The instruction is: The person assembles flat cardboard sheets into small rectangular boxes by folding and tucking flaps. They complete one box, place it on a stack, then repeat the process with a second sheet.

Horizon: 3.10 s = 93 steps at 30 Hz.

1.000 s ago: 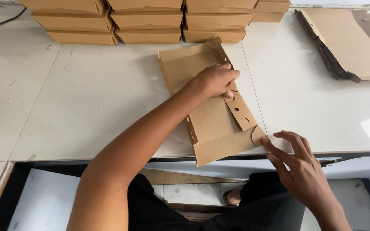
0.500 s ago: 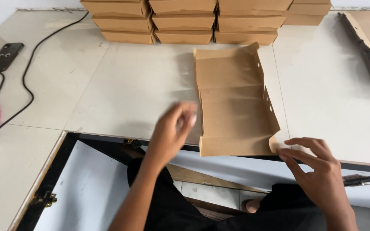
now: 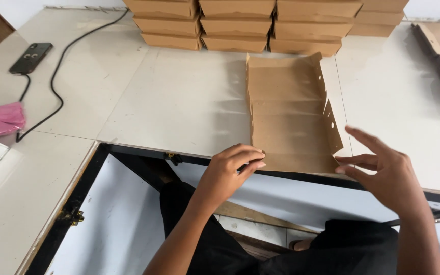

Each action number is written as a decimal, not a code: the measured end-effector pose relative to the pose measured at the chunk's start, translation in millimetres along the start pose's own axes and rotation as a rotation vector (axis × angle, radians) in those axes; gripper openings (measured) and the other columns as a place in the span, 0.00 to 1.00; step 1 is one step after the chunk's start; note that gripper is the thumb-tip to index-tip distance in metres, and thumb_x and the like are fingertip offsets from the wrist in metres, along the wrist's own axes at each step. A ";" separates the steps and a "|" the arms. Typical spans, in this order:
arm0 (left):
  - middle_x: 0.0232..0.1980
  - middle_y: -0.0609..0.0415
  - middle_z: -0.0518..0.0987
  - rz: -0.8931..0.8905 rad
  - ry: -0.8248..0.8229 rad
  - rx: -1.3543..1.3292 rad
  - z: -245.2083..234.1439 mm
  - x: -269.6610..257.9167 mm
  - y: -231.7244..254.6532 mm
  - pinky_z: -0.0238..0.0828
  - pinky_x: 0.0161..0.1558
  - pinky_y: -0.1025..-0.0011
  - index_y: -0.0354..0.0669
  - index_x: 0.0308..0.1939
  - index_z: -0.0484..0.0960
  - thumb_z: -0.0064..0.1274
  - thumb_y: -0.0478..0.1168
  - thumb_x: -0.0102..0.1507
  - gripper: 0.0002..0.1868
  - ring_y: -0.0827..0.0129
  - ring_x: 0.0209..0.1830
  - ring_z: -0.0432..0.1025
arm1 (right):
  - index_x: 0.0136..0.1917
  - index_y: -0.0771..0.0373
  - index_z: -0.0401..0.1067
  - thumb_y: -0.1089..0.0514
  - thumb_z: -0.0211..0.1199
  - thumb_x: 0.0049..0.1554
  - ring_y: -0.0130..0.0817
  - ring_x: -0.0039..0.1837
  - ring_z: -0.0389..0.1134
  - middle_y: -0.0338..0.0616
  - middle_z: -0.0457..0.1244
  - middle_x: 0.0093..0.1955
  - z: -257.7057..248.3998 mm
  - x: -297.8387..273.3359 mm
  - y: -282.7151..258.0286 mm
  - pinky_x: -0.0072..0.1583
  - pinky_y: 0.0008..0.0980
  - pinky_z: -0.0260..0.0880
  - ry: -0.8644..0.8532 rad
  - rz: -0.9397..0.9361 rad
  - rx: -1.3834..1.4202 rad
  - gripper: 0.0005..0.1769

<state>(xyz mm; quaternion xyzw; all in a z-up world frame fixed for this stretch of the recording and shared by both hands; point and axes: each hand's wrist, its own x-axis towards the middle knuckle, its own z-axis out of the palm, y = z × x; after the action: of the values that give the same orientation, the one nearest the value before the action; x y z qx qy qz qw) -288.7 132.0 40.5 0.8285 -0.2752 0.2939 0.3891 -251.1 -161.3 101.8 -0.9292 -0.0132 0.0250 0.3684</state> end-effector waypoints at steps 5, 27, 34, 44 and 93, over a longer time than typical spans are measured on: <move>0.43 0.55 0.74 -0.102 -0.053 -0.047 -7.7 17.2 -9.0 0.77 0.37 0.73 0.43 0.40 0.75 0.62 0.35 0.64 0.09 0.70 0.35 0.76 | 0.77 0.45 0.63 0.65 0.69 0.51 0.37 0.46 0.76 0.37 0.66 0.62 -3.1 34.3 14.6 0.55 0.36 0.75 -0.080 -0.275 -0.056 0.42; 0.32 0.64 0.79 -0.748 -0.225 0.007 -18.5 76.0 -48.7 0.61 0.37 0.73 0.47 0.31 0.81 0.43 0.38 0.62 0.10 0.74 0.33 0.67 | 0.64 0.51 0.74 0.39 0.66 0.56 0.42 0.63 0.64 0.39 0.68 0.60 43.9 46.5 -44.2 0.61 0.43 0.59 0.358 -0.990 -0.634 0.26; 0.33 0.43 0.83 -0.677 -0.196 -0.148 -17.1 65.7 -52.9 0.77 0.28 0.68 0.41 0.41 0.86 0.49 0.36 0.65 0.10 0.64 0.29 0.78 | 0.59 0.53 0.76 0.47 0.69 0.55 0.48 0.57 0.71 0.44 0.69 0.53 73.4 27.2 -97.4 0.58 0.46 0.70 -0.025 -0.941 -0.450 0.20; 0.52 0.41 0.75 -0.723 0.034 -0.656 -26.3 32.8 -45.4 0.81 0.46 0.63 0.51 0.73 0.64 0.58 0.30 0.62 0.36 0.62 0.43 0.79 | 0.59 0.55 0.77 0.61 0.68 0.56 0.53 0.49 0.77 0.50 0.73 0.49 88.0 48.6 -84.4 0.51 0.49 0.78 -0.294 -0.672 -0.050 0.16; 0.49 0.41 0.86 -0.556 0.192 -0.373 2.5 34.0 11.3 0.83 0.49 0.64 0.41 0.61 0.81 0.61 0.34 0.63 0.21 0.53 0.49 0.82 | 0.51 0.64 0.76 0.65 0.68 0.55 0.55 0.58 0.74 0.54 0.72 0.50 83.8 51.4 -93.9 0.59 0.52 0.75 -0.199 -0.533 -0.076 0.10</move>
<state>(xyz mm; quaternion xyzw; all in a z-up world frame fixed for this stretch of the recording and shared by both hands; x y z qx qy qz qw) -272.8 116.1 68.6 0.7549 -0.0501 0.1979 0.6233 -205.1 -33.4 103.3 -0.8991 -0.2939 0.0180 0.3240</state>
